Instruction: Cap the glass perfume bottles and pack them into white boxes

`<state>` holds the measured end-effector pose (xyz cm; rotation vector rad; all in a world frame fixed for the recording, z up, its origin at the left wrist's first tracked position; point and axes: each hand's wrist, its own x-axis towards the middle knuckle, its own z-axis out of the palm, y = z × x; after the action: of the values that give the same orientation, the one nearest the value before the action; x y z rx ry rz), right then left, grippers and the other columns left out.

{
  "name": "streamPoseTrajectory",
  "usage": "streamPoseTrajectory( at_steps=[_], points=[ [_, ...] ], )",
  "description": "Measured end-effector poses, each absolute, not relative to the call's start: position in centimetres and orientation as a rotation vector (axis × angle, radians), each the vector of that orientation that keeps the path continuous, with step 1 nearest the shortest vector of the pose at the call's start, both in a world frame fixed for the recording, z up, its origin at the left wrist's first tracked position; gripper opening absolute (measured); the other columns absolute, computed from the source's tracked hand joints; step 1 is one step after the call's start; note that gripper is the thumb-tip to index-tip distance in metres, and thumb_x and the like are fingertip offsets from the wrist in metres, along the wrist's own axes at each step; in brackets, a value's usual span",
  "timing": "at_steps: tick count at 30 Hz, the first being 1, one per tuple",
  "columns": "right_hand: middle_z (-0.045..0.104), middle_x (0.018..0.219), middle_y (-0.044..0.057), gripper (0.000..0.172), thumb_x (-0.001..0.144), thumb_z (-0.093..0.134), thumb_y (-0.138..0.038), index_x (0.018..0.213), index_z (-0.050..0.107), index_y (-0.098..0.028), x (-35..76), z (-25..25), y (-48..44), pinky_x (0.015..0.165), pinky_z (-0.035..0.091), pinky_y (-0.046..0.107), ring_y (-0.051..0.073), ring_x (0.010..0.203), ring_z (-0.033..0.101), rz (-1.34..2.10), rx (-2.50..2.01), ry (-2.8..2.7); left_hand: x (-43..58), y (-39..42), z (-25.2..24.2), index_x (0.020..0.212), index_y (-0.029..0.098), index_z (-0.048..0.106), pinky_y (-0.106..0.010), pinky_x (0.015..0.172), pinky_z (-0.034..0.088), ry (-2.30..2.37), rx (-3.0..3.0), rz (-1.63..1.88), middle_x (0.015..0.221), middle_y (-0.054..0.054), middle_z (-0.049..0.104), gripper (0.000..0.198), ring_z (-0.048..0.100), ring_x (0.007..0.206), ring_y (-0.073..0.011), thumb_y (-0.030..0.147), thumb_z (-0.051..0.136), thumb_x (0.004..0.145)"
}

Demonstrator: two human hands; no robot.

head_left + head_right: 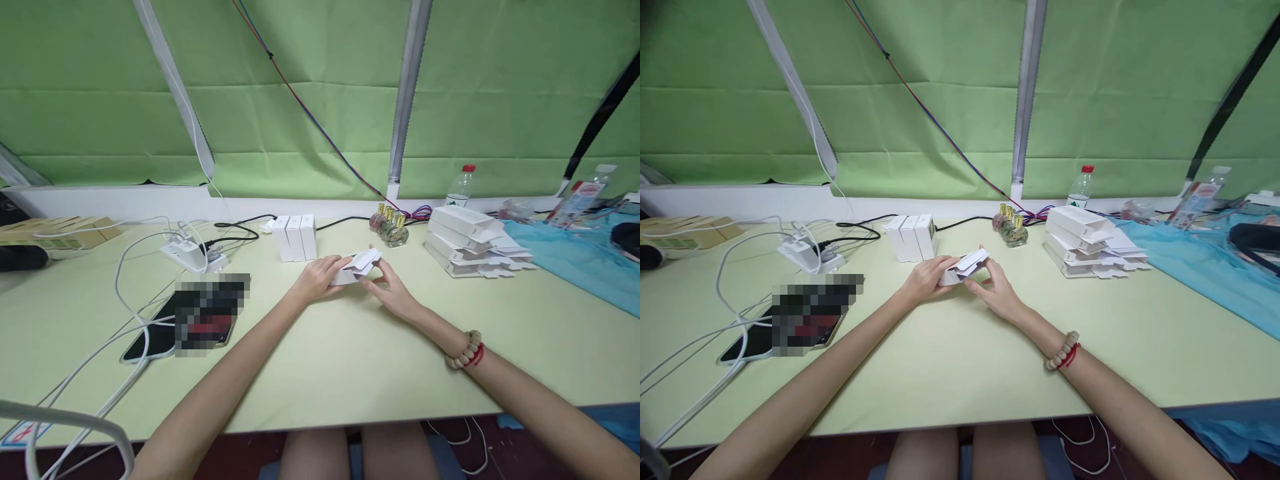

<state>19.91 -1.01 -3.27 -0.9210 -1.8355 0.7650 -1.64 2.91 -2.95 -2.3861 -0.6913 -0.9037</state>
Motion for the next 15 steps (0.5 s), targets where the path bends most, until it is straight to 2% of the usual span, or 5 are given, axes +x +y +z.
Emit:
streamPoseTrajectory(
  at_steps=[3,6,12,15],
  points=[
    [0.039,0.136,0.012,0.078,0.080,0.054,-0.047,0.144,0.012,-0.030,19.83,-3.21,-1.13,0.088,0.047,0.041,0.023,0.121,0.041,0.754,-0.923,-1.802,-1.69,2.86,-3.10,0.127,0.016,0.037,-0.026,0.065,0.049,-0.931,-2.363,-1.085,0.102,-0.012,0.065,0.049,0.065,0.081,-0.0185,0.043,0.042,0.086],
    [0.041,0.134,0.013,0.084,0.079,0.057,-0.043,0.143,0.005,-0.030,19.82,-3.15,-1.28,0.086,0.048,0.041,0.022,0.120,0.043,0.712,-0.902,-1.797,-1.85,2.73,-3.20,0.132,0.015,0.030,-0.024,0.055,0.044,-1.226,-2.352,-1.200,0.085,-0.007,0.067,0.055,0.064,0.065,-0.0169,0.046,0.039,0.087],
    [0.032,0.140,0.008,0.064,0.083,0.052,-0.037,0.139,0.021,-0.036,20.08,-3.09,-1.34,0.088,0.048,0.041,0.023,0.121,0.043,0.508,-0.785,-1.949,-1.79,2.49,-3.26,0.136,0.012,0.029,-0.023,0.051,0.040,-1.291,-2.475,-1.242,0.058,0.002,0.057,0.059,0.053,0.046,-0.0131,0.048,0.033,0.089],
    [0.032,0.138,0.008,0.057,0.084,0.050,-0.035,0.137,0.026,-0.035,20.16,-2.85,-1.41,0.092,0.046,0.041,0.022,0.126,0.037,0.446,-0.759,-1.963,-1.55,2.40,-3.29,0.140,0.013,0.025,-0.022,0.051,0.041,-1.294,-2.493,-1.216,0.062,0.001,0.059,0.062,0.052,0.046,-0.0126,0.047,0.033,0.089]
  ],
)
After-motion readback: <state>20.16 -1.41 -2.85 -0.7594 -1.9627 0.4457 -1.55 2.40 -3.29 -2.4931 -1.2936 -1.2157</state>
